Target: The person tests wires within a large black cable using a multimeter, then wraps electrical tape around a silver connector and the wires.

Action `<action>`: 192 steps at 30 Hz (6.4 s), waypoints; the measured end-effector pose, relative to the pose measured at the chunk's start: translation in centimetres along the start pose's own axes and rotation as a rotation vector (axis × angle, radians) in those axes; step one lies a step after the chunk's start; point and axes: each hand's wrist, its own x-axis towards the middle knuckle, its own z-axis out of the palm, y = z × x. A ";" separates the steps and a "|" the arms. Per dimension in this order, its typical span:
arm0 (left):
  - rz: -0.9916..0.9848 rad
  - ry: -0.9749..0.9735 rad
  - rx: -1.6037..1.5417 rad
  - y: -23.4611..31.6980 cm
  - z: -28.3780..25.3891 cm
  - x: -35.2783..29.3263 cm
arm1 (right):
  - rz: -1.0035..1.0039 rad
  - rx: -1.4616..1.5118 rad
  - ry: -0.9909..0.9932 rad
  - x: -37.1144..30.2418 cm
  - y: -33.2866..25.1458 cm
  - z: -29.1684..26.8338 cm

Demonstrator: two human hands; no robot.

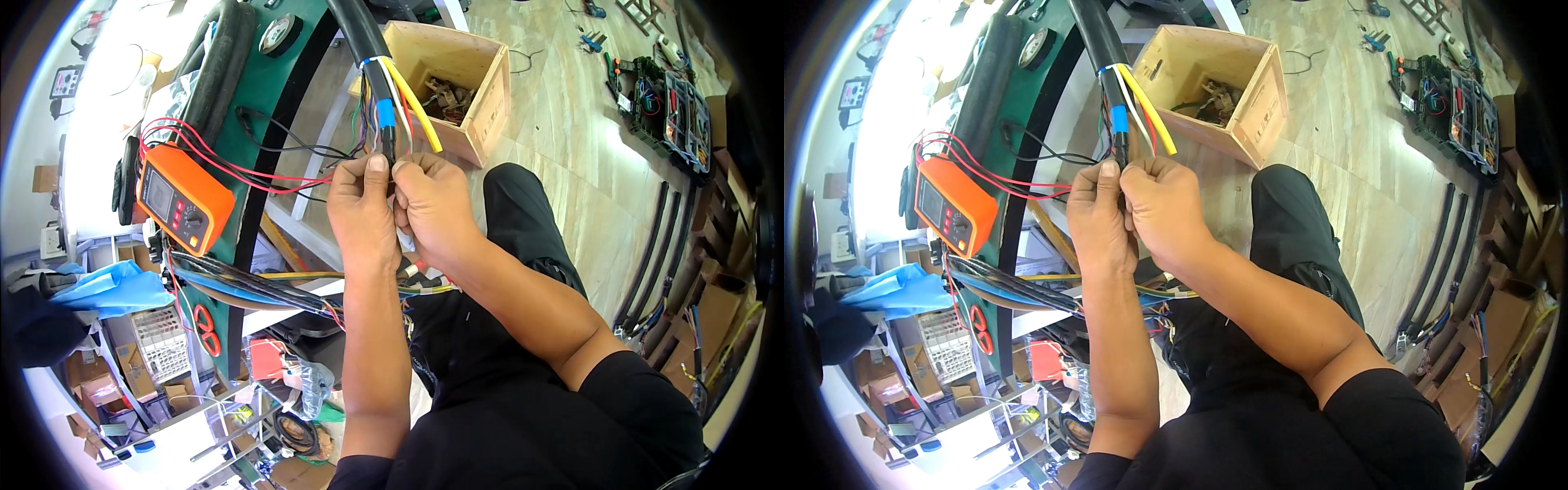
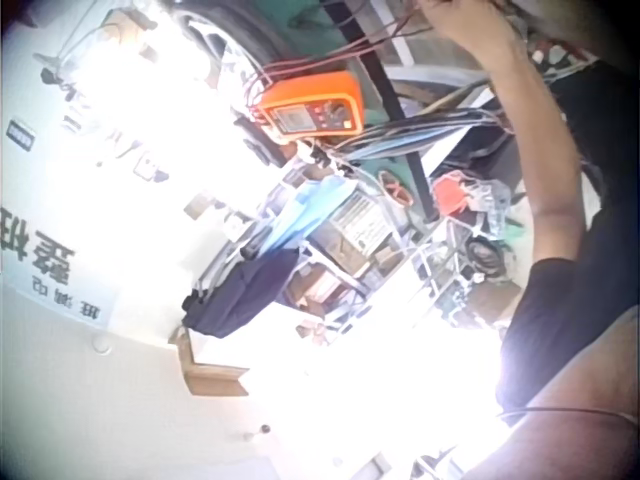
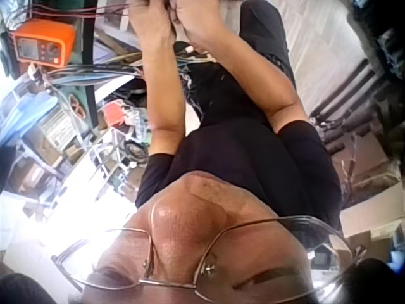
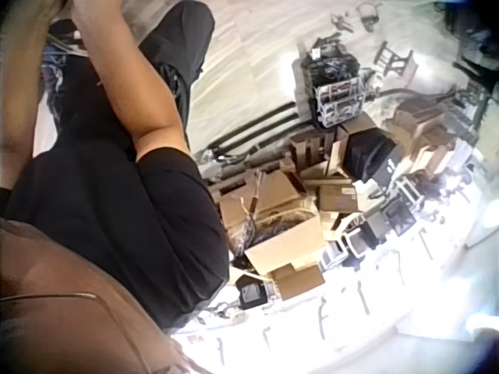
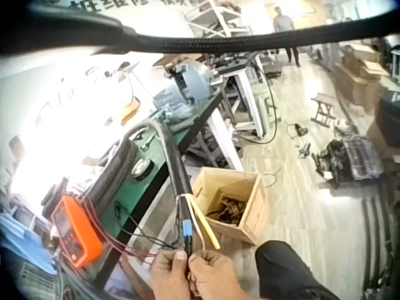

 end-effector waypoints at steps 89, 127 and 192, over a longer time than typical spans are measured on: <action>-0.222 -0.217 -0.356 -1.9 0.5 -6.6 | -0.905 -1.732 -0.994 9.5 -9.2 0.6; 0.124 0.221 -0.249 1.0 -4.4 0.2 | -0.794 -1.696 -0.954 8.5 -8.9 1.4; 0.596 0.220 0.530 -0.2 -0.7 -1.3 | -0.702 -1.485 -0.435 5.3 -8.8 0.6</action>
